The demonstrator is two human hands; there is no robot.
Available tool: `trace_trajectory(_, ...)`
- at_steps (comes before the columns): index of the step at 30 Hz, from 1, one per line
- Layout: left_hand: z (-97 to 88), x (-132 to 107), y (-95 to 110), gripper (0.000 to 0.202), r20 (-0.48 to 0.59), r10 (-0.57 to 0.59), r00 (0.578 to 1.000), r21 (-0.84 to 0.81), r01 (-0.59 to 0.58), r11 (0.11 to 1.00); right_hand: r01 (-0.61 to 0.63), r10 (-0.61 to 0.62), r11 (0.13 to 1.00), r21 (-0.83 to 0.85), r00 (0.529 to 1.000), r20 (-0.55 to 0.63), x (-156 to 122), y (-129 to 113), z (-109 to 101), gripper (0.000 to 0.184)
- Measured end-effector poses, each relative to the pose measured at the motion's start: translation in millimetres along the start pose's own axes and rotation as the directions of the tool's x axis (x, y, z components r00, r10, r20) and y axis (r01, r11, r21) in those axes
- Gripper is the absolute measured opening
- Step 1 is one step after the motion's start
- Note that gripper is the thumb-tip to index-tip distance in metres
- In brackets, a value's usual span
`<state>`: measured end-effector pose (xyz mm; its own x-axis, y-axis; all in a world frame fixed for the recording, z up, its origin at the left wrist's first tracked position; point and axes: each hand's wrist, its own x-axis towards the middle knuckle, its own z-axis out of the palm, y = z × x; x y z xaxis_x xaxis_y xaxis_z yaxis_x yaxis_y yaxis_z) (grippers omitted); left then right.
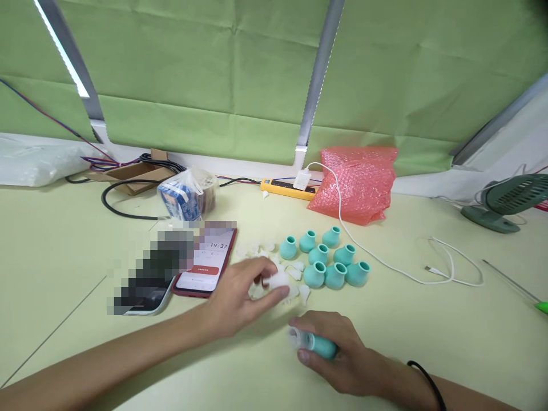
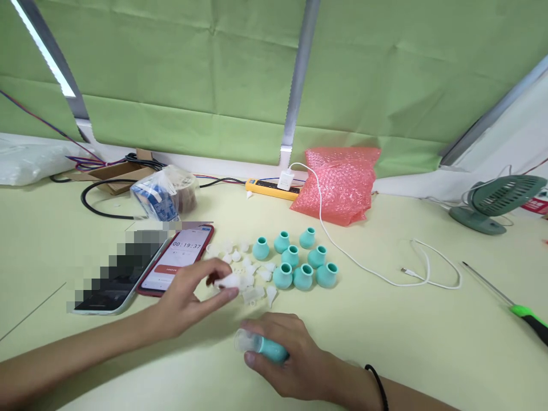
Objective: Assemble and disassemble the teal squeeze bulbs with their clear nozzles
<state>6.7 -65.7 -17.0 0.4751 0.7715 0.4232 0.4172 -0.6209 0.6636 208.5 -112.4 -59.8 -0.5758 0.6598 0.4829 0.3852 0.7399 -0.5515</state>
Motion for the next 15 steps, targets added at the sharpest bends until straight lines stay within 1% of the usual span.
trace_trajectory(1, -3.0, 4.0, -5.3, 0.018, -0.058, 0.110, 0.992, 0.197, -0.096, 0.976, -0.008, 0.008, 1.000, -0.012, 1.000, -0.007, -0.2, 0.2, 0.3, 0.039)
trace_trajectory(2, -4.3, 7.4, -11.5, 0.018, -0.069, 0.189, 0.979, 0.371, -0.151, 0.916, -0.014, 0.014, 1.000, -0.019, 1.000, -0.014, -0.7, 0.5, 0.6, 0.039)
trace_trajectory(3, -4.2, 10.2, -18.0, 0.018, -0.071, 0.242, 0.968, 0.501, -0.175, 0.848, -0.022, 0.021, 0.999, -0.025, 1.000, -0.017, -1.4, 0.8, 0.9, 0.039)
trace_trajectory(4, -3.0, 12.1, -24.2, 0.019, -0.059, 0.275, 0.960, 0.590, -0.189, 0.785, -0.032, 0.031, 0.999, -0.033, 0.999, -0.017, -2.3, 1.2, 1.0, 0.038)
trace_trajectory(5, -1.2, 13.3, -29.6, 0.020, -0.038, 0.283, 0.958, 0.646, -0.193, 0.739, -0.045, 0.044, 0.998, -0.042, 0.999, -0.014, -3.3, 1.6, 1.1, 0.038)
trace_trajectory(6, 0.6, 13.8, -33.6, 0.022, -0.019, 0.281, 0.959, 0.677, -0.194, 0.710, -0.060, 0.060, 0.997, -0.051, 0.998, -0.010, -4.3, 1.9, 1.1, 0.038)
trace_trajectory(7, 2.2, 13.8, -36.0, 0.024, -0.002, 0.271, 0.963, 0.690, -0.195, 0.697, -0.080, 0.080, 0.995, -0.057, 0.997, -0.008, -5.2, 2.0, 0.9, 0.037)
trace_trajectory(9, 4.1, 12.4, -35.9, 0.025, 0.014, 0.260, 0.966, 0.669, -0.202, 0.715, -0.142, 0.143, 0.989, -0.039, 0.990, 0.016, -5.6, 1.7, 0.4, 0.035)
trace_trajectory(11, 5.3, 9.4, -30.9, 0.023, 0.007, 0.292, 0.956, 0.593, -0.239, 0.769, -0.263, 0.261, 0.964, 0.044, 0.965, 0.038, -3.8, 0.5, -0.1, 0.026)
trace_trajectory(12, 6.3, 7.1, -27.5, 0.021, 0.001, 0.324, 0.946, 0.542, -0.273, 0.795, -0.337, 0.333, 0.933, 0.122, 0.941, 0.050, -2.0, -0.4, -0.2, 0.021)
trace_trajectory(13, 8.1, 4.2, -23.9, 0.019, -0.007, 0.368, 0.930, 0.489, -0.318, 0.812, -0.409, 0.404, 0.883, 0.231, 0.912, 0.070, 0.1, -1.2, 0.1, 0.017)
trace_trajectory(14, 10.7, 0.7, -20.5, 0.017, -0.017, 0.416, 0.909, 0.445, -0.365, 0.818, -0.466, 0.464, 0.807, 0.362, 0.880, 0.100, 2.3, -1.9, 0.9, 0.015)
trace_trajectory(15, 14.1, -3.1, -17.6, 0.016, -0.024, 0.460, 0.888, 0.407, -0.411, 0.816, -0.498, 0.503, 0.708, 0.501, 0.853, 0.138, 4.3, -2.3, 2.2, 0.016)
